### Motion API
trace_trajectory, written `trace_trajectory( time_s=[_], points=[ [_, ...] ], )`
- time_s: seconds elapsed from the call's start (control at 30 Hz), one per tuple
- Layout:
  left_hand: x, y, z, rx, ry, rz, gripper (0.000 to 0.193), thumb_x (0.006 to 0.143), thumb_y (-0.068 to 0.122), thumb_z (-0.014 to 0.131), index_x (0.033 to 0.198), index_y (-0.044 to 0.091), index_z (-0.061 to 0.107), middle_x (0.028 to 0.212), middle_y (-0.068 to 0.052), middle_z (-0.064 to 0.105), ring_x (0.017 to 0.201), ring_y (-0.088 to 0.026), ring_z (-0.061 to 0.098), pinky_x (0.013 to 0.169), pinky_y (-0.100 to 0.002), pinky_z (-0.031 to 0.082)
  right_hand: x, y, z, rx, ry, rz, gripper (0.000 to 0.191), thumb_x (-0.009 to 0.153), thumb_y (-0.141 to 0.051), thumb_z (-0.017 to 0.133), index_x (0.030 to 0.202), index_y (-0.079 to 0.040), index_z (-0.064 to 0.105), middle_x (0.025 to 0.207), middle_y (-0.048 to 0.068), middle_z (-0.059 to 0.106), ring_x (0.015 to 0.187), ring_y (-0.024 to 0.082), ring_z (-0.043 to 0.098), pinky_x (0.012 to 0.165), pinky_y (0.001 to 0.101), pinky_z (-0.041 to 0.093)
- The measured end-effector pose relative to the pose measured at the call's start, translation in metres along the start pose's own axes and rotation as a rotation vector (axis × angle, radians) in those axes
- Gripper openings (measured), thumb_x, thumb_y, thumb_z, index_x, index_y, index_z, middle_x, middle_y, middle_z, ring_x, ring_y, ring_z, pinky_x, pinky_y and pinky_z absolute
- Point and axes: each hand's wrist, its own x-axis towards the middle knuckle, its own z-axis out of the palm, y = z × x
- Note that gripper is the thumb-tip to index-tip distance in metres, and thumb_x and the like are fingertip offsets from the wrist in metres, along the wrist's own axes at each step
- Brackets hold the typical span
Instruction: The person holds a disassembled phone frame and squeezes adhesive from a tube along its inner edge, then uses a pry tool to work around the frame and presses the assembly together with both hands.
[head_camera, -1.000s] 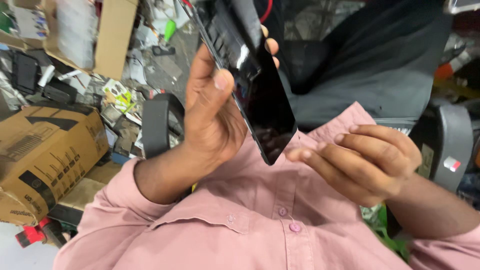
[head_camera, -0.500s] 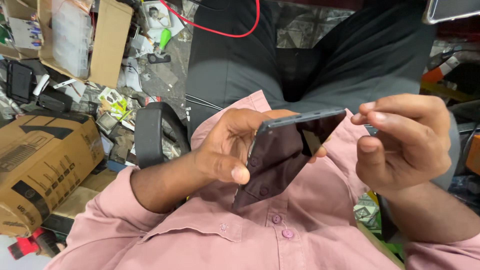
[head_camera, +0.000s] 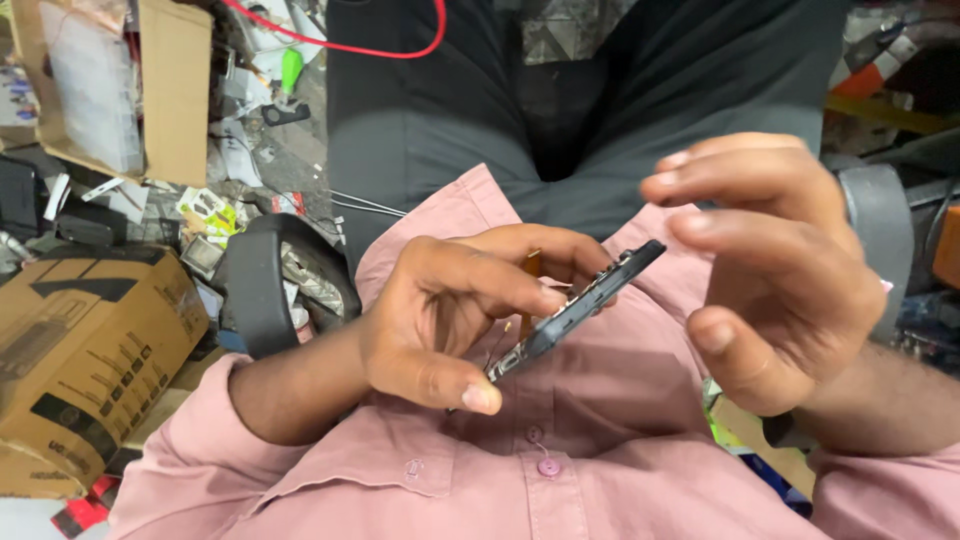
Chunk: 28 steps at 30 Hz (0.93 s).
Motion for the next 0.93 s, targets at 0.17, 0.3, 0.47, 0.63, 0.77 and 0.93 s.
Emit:
trace_trajectory(
  time_s=[0.17,0.3,0.47,0.63,0.77,0.93],
  points=[
    [0.004,0.004,0.005,0.110,-0.006,-0.008,0.049,0.091,0.019,0.084,0.135,0.005,0.067,0.151,-0.031,0.048,0.136,-0.032,0.053,0.120,-0.041,0.039,0.006,-0.009,-0.002,0.082,-0.121,0.058,0.037,0.097,-0.035,0.064,0.108,0.000,0.065,0.120,0.024,0.060,0.115,0.031,0.060,0.097,0.0399,0.054],
    [0.005,0.002,0.005,0.134,-0.034,-0.008,0.048,0.092,0.019,0.083,0.135,0.004,0.067,0.149,-0.029,0.049,0.138,-0.032,0.052,0.123,-0.041,0.038,0.009,-0.011,-0.002,0.069,-0.168,0.041,0.034,0.092,-0.032,0.066,0.102,0.000,0.066,0.118,0.025,0.059,0.111,0.032,0.060,0.097,0.0413,0.054],
    [0.005,0.001,0.007,0.128,-0.033,-0.030,0.050,0.091,0.020,0.084,0.134,0.002,0.067,0.152,-0.031,0.049,0.139,-0.035,0.052,0.123,-0.044,0.038,0.010,-0.012,-0.001,0.108,-0.175,0.089,0.031,0.089,-0.029,0.067,0.101,0.000,0.066,0.118,0.025,0.059,0.112,0.032,0.061,0.099,0.0423,0.054],
    [0.007,0.001,0.007,0.084,-0.051,-0.021,0.048,0.093,0.018,0.083,0.135,0.003,0.066,0.154,-0.029,0.048,0.143,-0.035,0.049,0.126,-0.044,0.037,0.005,-0.014,0.000,0.188,-0.179,0.158,0.031,0.090,-0.029,0.067,0.103,-0.001,0.062,0.122,0.023,0.058,0.115,0.030,0.062,0.101,0.0406,0.054],
    [0.006,0.001,0.007,0.083,-0.045,-0.035,0.051,0.092,0.018,0.084,0.138,0.003,0.067,0.152,-0.030,0.048,0.142,-0.035,0.049,0.125,-0.044,0.037,0.001,-0.015,0.000,0.245,-0.200,0.229,0.030,0.093,-0.029,0.067,0.104,-0.002,0.061,0.127,0.023,0.057,0.114,0.027,0.062,0.096,0.0359,0.052],
    [0.005,0.002,0.007,0.110,-0.036,-0.062,0.053,0.090,0.018,0.085,0.137,0.000,0.067,0.151,-0.031,0.048,0.141,-0.035,0.049,0.125,-0.044,0.037,-0.003,-0.015,-0.004,0.329,-0.256,0.351,0.025,0.098,-0.027,0.067,0.105,-0.003,0.062,0.132,0.023,0.057,0.116,0.026,0.062,0.095,0.0337,0.052]
  ],
)
